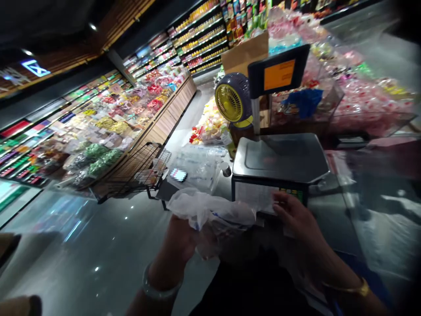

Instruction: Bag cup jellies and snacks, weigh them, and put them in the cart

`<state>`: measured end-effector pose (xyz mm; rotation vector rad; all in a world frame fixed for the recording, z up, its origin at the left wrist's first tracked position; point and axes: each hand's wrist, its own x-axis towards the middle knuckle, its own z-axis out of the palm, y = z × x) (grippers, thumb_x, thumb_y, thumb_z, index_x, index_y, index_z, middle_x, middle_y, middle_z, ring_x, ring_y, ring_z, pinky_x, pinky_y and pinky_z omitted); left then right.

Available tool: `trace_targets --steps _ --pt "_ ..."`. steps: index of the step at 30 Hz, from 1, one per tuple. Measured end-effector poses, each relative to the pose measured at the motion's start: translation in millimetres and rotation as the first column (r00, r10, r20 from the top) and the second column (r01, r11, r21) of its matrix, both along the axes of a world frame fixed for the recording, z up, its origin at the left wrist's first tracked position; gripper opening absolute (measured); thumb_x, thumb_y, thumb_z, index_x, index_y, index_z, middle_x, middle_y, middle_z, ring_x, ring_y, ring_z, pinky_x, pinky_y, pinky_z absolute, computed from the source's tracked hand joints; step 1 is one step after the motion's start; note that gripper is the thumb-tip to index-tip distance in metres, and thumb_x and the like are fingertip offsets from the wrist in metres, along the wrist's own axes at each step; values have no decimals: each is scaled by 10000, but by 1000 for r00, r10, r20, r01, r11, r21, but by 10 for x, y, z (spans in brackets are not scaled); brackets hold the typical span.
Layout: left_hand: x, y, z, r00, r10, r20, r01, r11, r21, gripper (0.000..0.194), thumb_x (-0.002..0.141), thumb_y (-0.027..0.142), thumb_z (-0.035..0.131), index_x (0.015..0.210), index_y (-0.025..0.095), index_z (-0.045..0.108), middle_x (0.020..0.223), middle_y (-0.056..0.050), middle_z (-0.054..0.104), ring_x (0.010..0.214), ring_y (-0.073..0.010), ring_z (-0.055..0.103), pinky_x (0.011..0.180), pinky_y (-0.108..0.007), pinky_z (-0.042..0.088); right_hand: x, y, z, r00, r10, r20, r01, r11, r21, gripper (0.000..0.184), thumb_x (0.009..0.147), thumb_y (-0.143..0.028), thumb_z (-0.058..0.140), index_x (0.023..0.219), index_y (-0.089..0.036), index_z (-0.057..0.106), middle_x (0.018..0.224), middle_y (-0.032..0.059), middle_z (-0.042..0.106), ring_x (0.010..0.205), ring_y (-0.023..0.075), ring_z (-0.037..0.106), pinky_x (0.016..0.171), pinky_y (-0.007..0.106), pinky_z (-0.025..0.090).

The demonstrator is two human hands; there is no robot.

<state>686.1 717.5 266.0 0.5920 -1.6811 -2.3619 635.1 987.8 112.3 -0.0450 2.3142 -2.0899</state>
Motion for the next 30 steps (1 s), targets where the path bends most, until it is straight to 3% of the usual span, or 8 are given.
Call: trace_targets --steps 5,7,9,13,16,21,25,30 --pt "242 -337 -150 994 -86 62 80 993 92 235 654 352 866 830 243 756 758 2 749 696 -188 701 668 -283 582 106 -547 805 864 290 -412 -191 945 265 511 839 -441 748 1313 -301 617 1367 94 618 1275 308 561 1080 485 445" --pt "363 -489 -233 986 -140 87 134 989 69 231 644 336 869 825 237 766 781 -25 759 720 -223 706 683 -324 583 249 -955 1073 790 432 -436 -313 895 318 711 763 -455 820 1407 -301 559 1367 102 628 1257 319 578 1055 474 471" --pt "502 -673 -306 983 -160 88 158 987 33 223 625 274 878 815 227 771 820 -49 769 755 -247 705 700 -343 578 419 -1407 1215 763 489 -423 -386 869 310 699 761 -421 817 1403 -290 575 1299 97 674 1153 305 643 967 436 526" --pt "881 -1206 -385 978 -205 -38 205 978 23 383 622 227 904 979 236 765 954 -55 769 852 -243 693 733 -323 561 774 -2217 1144 861 362 -357 -370 928 50 164 873 -331 666 959 -253 782 932 42 766 814 220 708 717 322 557" --pt "1234 -1706 -426 950 -243 -194 281 939 200 456 667 402 896 1057 218 747 1011 -75 758 870 -247 698 725 -324 565 1064 -2690 983 980 194 -52 -200 934 -295 190 858 -422 716 871 -244 781 764 19 756 684 204 691 603 293 538" --pt "1737 -2523 -605 970 -15 -244 125 888 442 307 713 444 866 879 208 761 852 -16 752 772 -166 691 733 -261 556 1516 -3412 871 914 337 225 -91 711 -697 396 851 -580 703 1033 -234 768 1153 76 761 1031 265 709 887 388 576" --pt "1962 -3102 -800 983 122 -138 -50 897 439 240 689 349 897 801 168 787 787 -18 760 730 -134 689 715 -214 542 1696 -3934 781 898 356 258 -12 605 -796 249 860 -524 719 882 -277 736 985 25 778 994 244 715 1006 454 523" --pt "1933 -3558 -918 962 172 -212 -54 881 470 237 728 332 864 895 180 793 1032 -51 785 981 -189 709 892 -281 534 1706 -4403 598 922 352 164 -122 664 -738 209 888 -472 692 815 -279 660 765 -19 673 865 193 682 937 380 546"
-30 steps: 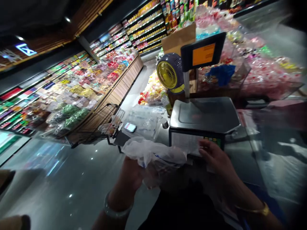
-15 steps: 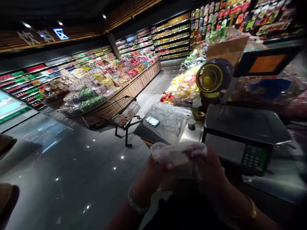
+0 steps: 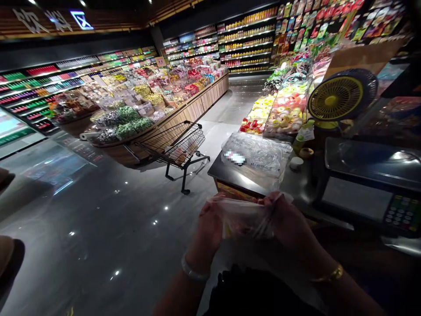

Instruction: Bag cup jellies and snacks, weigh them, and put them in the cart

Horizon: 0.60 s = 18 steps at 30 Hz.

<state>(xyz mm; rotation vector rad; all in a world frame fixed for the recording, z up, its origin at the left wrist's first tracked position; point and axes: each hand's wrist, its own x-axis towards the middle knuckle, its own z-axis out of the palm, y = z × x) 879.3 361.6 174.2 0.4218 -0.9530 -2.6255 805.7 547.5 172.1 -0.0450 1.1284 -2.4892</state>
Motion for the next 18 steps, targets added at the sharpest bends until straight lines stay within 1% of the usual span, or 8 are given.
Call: trace_targets --steps 2,4,6,7,9,12,15,18 --pt "-113 -111 -17 997 -29 -74 32 999 34 227 761 350 834 920 201 769 1198 -57 749 1196 -223 640 1006 -328 489 -70 -137 -52 995 36 -96 -27 995 91 243 916 -480 637 793 -271 624 731 -9 629 839 202 665 912 391 549" --pt "-270 -219 -17 991 -62 -121 71 995 74 227 778 393 817 885 215 724 1153 -48 761 1227 -233 624 1049 -370 461 -176 -264 -85 981 54 -188 -15 979 204 278 932 -510 581 801 -265 597 755 11 629 831 219 658 893 418 551" --pt "-457 -340 10 986 -89 -138 105 988 112 262 795 425 800 790 211 648 851 -8 763 977 -203 706 997 -390 492 -293 -395 -100 966 48 -256 29 957 287 302 929 -540 556 822 -261 588 808 35 654 852 235 662 886 438 551" --pt "-558 -406 35 984 -100 -146 118 986 117 303 813 439 781 742 206 600 681 26 693 778 -164 691 932 -380 518 -350 -466 -103 961 37 -276 52 950 308 307 921 -549 561 833 -257 594 837 45 669 869 240 665 890 443 551" --pt "-770 -540 102 980 -125 -157 138 987 79 374 867 458 720 684 197 524 471 87 461 475 -84 471 737 -304 526 -453 -618 -97 959 11 -283 79 949 306 308 893 -555 599 849 -251 618 893 58 697 907 247 670 911 451 546" --pt "-1110 -742 208 980 -162 -118 159 987 -39 433 912 487 643 651 199 452 445 104 273 410 -63 213 493 -221 349 -608 -857 -67 973 -18 -232 76 967 245 305 859 -552 653 871 -248 660 950 63 725 949 252 676 937 460 537" --pt "-1454 -949 263 974 -219 -56 210 969 -132 465 897 442 632 614 216 340 475 99 217 426 -67 160 444 -227 216 -813 -1067 -42 982 -32 -189 67 981 181 285 848 -530 692 869 -247 698 965 47 734 917 226 679 908 420 538" --pt "-1774 -1163 251 937 -348 -37 335 923 -188 407 859 360 609 601 220 327 492 95 201 436 -70 150 450 -234 198 -1068 -1222 -65 972 -77 -222 121 975 188 268 836 -505 728 872 -239 728 924 38 728 854 199 663 830 360 540"
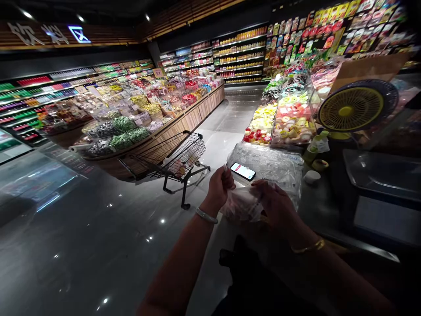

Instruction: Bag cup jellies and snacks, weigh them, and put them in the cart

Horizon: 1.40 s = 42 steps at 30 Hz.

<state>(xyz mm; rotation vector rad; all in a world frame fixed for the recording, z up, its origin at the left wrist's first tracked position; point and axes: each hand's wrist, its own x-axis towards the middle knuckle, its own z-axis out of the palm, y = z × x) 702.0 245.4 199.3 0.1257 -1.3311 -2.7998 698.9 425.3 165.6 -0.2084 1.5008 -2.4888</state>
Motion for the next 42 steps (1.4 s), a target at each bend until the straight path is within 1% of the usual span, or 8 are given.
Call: trace_targets --steps 5,9,13,16,27,35,39,42 --pt "-497 -342 -81 981 -192 4 191 973 -129 152 716 246 637 702 183 500 601 64 382 501 -70 274 514 -224 274 -423 -190 -142 999 -17 52 12 995 98 328 856 -551 703 931 -234 740 864 48 729 810 213 663 756 359 540" --pt "-920 -592 -148 943 -331 45 320 855 -409 313 669 158 762 925 187 584 779 43 467 690 -99 424 633 -222 349 -800 -314 -215 990 -23 -141 65 950 304 328 927 -541 606 983 -256 760 1009 66 710 950 234 655 835 379 527" --pt "-1323 -774 -301 861 -499 100 459 677 -575 474 677 252 867 1056 200 589 731 73 395 661 -101 371 612 -224 334 -1192 -365 -203 860 91 -503 313 684 659 261 926 -426 596 1021 -286 795 1020 86 669 1016 266 612 896 422 490" --pt "-1566 -864 -456 788 -601 134 564 616 -550 516 650 258 891 1075 195 604 789 45 501 715 -112 471 658 -235 402 -1365 -410 -194 866 219 -449 280 530 800 275 944 -336 526 997 -252 783 923 79 703 875 247 641 779 381 493" --pt "-2169 -790 -646 468 -866 177 803 333 -494 363 676 212 846 1017 197 720 957 -36 689 925 -206 611 853 -350 480 -1495 -822 26 943 120 -311 246 378 892 88 866 -234 601 900 -219 681 826 37 741 754 223 674 652 302 433" --pt "-2524 -877 -748 368 -889 272 879 237 -415 253 704 353 835 853 154 786 781 -48 709 680 -143 557 670 -291 439 -1662 -765 -114 917 83 -389 315 446 838 379 893 -158 526 1200 -280 712 1161 50 733 951 210 698 809 331 519" --pt "-2589 -911 -830 343 -891 298 906 231 -353 300 695 402 848 812 135 782 777 -69 719 681 -149 578 681 -300 450 -1696 -798 -209 908 93 -409 362 317 876 294 869 -135 556 1053 -249 755 1081 62 729 912 212 688 774 326 509" --pt "-2611 -911 -857 368 -873 320 908 263 -325 321 675 432 861 728 133 755 657 -31 668 598 -126 539 632 -291 440 -1644 -914 -146 900 130 -417 405 108 908 175 933 -235 569 899 -204 739 892 84 726 855 241 667 750 344 469"
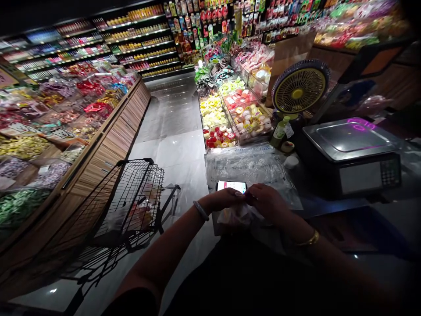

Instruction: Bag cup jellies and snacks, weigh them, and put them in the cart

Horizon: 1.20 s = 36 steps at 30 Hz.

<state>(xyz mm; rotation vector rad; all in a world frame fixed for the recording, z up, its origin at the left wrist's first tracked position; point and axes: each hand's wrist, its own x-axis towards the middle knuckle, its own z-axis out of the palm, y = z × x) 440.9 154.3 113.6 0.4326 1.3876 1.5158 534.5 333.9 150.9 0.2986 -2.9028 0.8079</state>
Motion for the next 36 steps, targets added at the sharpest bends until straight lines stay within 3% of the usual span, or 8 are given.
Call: trace_targets --steps 6,11,18,21,24,26,31,36 --pt "14 -12 -10 997 46 62 -48 998 30 460 600 528 877 740 111 741 716 -77 698 672 -167 632 716 -333 503 278 -276 80 997 -75 -15 77 979 188 240 976 -286 528 849 -188 706 873 119 724 800 255 654 705 352 437" --pt "52 -91 15 998 53 -22 -52 998 28 358 585 343 905 806 129 722 808 -60 712 762 -158 645 783 -320 506 282 -186 -52 987 -160 -3 158 979 -130 194 959 -327 536 942 -231 704 968 90 740 919 263 666 806 386 490" --pt "183 -106 108 929 6 -370 -27 998 -51 105 713 125 716 738 165 623 784 -27 631 862 -209 607 876 -392 489 -38 -79 -422 955 -11 295 193 779 -596 301 916 -359 465 1061 -235 697 1046 62 765 1000 257 703 914 416 542" --pt "320 -80 75 726 -3 -688 -103 988 -112 225 788 93 603 986 176 669 973 -79 652 1027 -272 566 991 -471 433 -76 -58 -553 945 -11 328 215 774 -596 301 874 -400 524 1017 -235 730 1046 71 773 1005 292 706 941 462 532" --pt "446 -64 -34 264 -77 -961 -187 974 -129 435 850 149 565 1284 178 573 1189 -130 627 1081 -284 565 965 -459 474 -101 -9 -605 944 38 328 187 758 -625 308 827 -383 567 1033 -234 741 1076 72 776 1034 308 703 965 484 521" --pt "500 -67 -110 89 -83 -993 -282 954 -105 454 854 193 587 1308 182 559 1151 -124 634 1028 -275 589 895 -429 516 -122 31 -602 935 113 336 141 750 -646 308 809 -366 587 1040 -232 742 1066 65 780 1030 303 706 959 473 524" --pt "542 -107 -159 22 -52 -998 -385 921 -57 333 816 297 694 1135 203 688 995 -82 686 909 -251 639 806 -396 539 -146 148 -583 938 154 311 38 845 -533 228 848 -380 598 924 -211 730 902 59 770 863 260 708 796 382 536" --pt "541 -171 -202 27 52 -998 -352 935 39 301 885 256 657 1178 220 713 1088 -41 772 988 -201 700 1001 -394 497 -126 324 -609 982 181 49 -169 969 -183 183 912 -305 555 833 -217 695 866 60 737 835 232 668 785 361 462"
